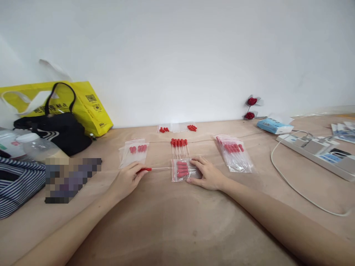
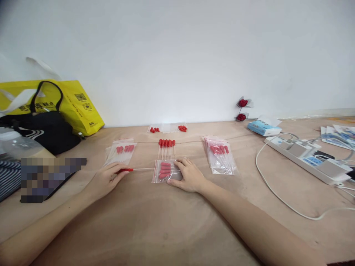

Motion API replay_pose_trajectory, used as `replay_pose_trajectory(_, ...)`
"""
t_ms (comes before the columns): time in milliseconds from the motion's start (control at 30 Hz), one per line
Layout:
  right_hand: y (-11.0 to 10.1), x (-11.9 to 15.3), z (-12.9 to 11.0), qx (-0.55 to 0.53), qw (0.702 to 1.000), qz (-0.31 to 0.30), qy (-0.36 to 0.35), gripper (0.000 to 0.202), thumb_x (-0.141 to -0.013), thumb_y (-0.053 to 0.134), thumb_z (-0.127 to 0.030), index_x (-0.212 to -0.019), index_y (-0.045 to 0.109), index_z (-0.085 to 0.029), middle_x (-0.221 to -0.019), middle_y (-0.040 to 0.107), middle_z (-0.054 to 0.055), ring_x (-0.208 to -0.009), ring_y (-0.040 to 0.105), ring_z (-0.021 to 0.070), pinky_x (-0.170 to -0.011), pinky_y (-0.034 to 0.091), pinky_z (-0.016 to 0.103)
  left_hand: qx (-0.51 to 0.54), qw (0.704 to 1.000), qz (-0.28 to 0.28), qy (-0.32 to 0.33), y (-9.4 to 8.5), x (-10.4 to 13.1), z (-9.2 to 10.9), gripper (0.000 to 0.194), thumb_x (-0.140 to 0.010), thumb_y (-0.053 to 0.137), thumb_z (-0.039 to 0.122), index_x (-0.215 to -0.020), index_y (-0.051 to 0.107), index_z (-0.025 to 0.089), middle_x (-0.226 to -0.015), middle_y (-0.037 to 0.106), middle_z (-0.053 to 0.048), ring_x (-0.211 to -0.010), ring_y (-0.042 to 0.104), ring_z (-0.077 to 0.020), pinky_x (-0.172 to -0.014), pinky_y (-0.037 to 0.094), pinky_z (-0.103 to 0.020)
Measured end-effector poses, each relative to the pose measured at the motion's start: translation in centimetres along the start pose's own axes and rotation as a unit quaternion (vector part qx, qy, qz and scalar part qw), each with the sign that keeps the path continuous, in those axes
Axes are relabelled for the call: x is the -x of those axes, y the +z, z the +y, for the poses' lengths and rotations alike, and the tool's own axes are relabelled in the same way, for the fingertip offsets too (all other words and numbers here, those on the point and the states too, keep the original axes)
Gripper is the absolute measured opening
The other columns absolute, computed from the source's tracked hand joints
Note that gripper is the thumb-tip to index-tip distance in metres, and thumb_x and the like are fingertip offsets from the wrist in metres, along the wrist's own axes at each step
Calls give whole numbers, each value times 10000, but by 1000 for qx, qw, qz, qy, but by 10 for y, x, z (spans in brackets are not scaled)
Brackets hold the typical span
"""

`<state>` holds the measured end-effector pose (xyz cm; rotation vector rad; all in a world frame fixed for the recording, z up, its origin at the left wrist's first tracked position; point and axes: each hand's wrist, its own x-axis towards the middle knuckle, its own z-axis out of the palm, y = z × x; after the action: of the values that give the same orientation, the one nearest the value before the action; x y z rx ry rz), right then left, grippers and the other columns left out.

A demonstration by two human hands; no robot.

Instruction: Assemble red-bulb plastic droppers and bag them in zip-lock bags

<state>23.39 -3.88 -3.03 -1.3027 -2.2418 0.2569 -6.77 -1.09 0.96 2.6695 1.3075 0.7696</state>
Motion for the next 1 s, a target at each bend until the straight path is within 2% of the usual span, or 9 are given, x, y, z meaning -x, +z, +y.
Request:
replay_pose_trajectory(167,0,0,0,-2,1000,4,-4,673,-696,512,-606,-1200,457,-164,-1193,462,138,-1108,425,273,-934,353,449,-2,1000,-9,3,3,-4,6,220,-823,421,332,-839,603,211,-791,611,-22,-714,564,-153,-666,435,-266)
replay_pose_trajectory(300,0,0,1,0,1000,1,-2,679,-695,512,-606,-1204,455,-160,-1195,461,136,-1112,423,272,-935,354,447,2,999,-9,31,11,-10,13,211,-828,424,313,-847,611,218,-791,606,-22,-712,559,-148,-671,433,-264)
replay_pose_trajectory(500,-1,0,0,1,1000,-7,-1,691,-693,515,-604,-1201,457,-139,-1200,458,144,-1111,422,274,-945,349,443,17,996,21,81,25,-21,22,203,-829,436,250,-873,629,202,-816,552,-38,-691,536,-129,-639,433,-246)
replay_pose_trajectory(600,-2,0,-1,-10,1000,-6,2,684,-687,531,-593,-1202,454,-149,-1192,464,140,-1114,421,274,-940,353,447,45,996,20,76,30,-26,33,205,-816,449,241,-872,643,204,-787,538,-33,-660,525,-126,-620,439,-254)
replay_pose_trajectory(700,-3,0,-2,-32,999,-2,8,702,-669,569,-567,-1206,443,-133,-1201,454,144,-1118,420,267,-939,364,429,106,994,-7,34,38,-30,45,210,-798,459,241,-892,642,199,-801,553,-37,-687,543,-136,-648,465,-274)
replay_pose_trajectory(767,-4,0,-1,-55,998,9,6,707,-655,604,-527,-1211,431,-125,-1204,449,141,-1125,420,252,-949,365,403,191,981,-28,-18,44,-31,51,200,-778,474,239,-899,625,188,-855,572,-45,-758,571,-148,-705,486,-288)
replay_pose_trajectory(900,-6,1,2,-88,996,28,-5,712,-623,657,-462,-1211,424,-136,-1216,434,131,-1137,418,237,-958,363,378,359,920,-31,-157,55,-34,56,180,-688,564,226,-856,574,161,-864,616,-43,-809,607,-166,-779,494,-323)
replay_pose_trajectory(1000,-6,2,3,-95,995,31,-8,715,-609,673,-446,-1209,427,-145,-1220,431,129,-1138,419,237,-956,366,377,400,888,-21,-225,59,-37,58,246,-625,628,213,-846,544,146,-830,629,-42,-771,618,-167,-771,497,-339)
